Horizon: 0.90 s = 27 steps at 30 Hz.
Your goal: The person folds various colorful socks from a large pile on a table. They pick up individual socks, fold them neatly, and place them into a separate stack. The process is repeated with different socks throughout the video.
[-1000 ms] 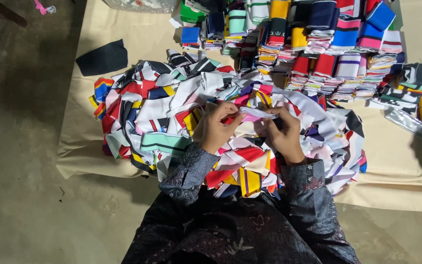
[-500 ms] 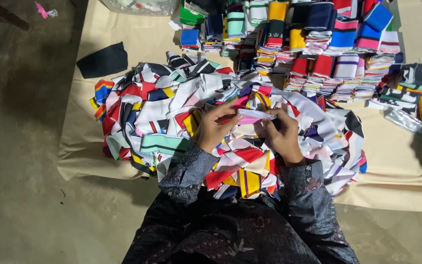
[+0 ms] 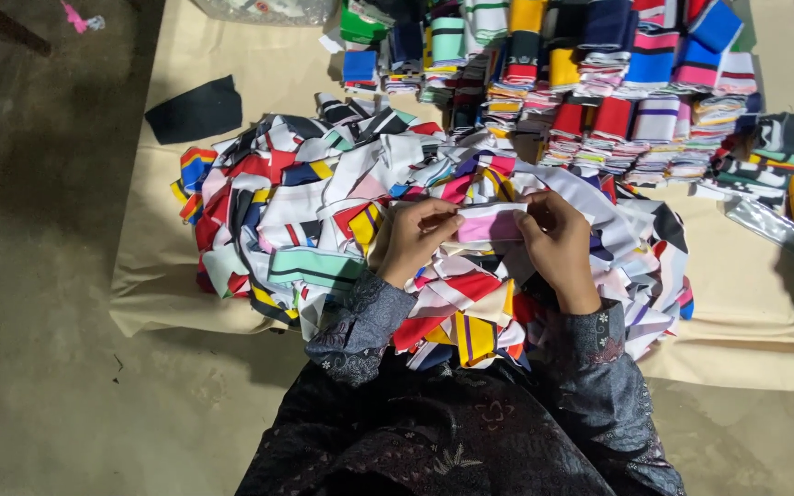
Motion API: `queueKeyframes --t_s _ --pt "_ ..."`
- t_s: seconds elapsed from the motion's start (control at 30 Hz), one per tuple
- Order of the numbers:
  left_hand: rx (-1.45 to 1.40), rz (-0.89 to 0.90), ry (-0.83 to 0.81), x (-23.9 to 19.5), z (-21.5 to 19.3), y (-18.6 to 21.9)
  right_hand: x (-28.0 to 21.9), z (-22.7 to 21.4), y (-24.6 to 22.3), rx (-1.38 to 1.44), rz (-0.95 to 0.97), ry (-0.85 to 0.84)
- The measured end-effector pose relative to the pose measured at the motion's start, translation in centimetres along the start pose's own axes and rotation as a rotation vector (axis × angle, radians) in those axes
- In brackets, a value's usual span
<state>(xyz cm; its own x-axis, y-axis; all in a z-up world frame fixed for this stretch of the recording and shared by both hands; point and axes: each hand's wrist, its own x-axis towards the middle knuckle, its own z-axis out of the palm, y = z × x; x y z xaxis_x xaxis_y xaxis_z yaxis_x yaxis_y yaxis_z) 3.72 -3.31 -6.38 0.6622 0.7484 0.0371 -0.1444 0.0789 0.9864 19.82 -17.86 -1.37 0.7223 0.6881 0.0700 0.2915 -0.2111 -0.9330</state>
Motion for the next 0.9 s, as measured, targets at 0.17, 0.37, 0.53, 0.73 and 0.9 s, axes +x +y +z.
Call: queueKeyframes --t_s 0.17,0.37,0.53,0.73,0.9 --pt "-0.048 -0.013 0.018 -0.1 0.1 0.3 -0.2 1.0 -1.7 -0.147 -0.150 0.002" --pt "0.039 0.046 0.021 -0.2 0.0 0.3 -1.4 3.9 -5.6 -0.139 -0.203 -0.054" --pt "0.032 0.056 0.015 -0.6 0.0 1.2 -1.9 4.1 -5.7 -0.185 -0.271 -0.064" --pt "0.086 0.138 0.002 -1.3 1.4 3.3 -2.3 3.2 -4.3 -0.181 -0.406 -0.044" --pt "0.077 0.214 0.006 -0.9 1.5 2.7 -1.6 2.5 -2.6 -0.035 -0.468 -0.047"
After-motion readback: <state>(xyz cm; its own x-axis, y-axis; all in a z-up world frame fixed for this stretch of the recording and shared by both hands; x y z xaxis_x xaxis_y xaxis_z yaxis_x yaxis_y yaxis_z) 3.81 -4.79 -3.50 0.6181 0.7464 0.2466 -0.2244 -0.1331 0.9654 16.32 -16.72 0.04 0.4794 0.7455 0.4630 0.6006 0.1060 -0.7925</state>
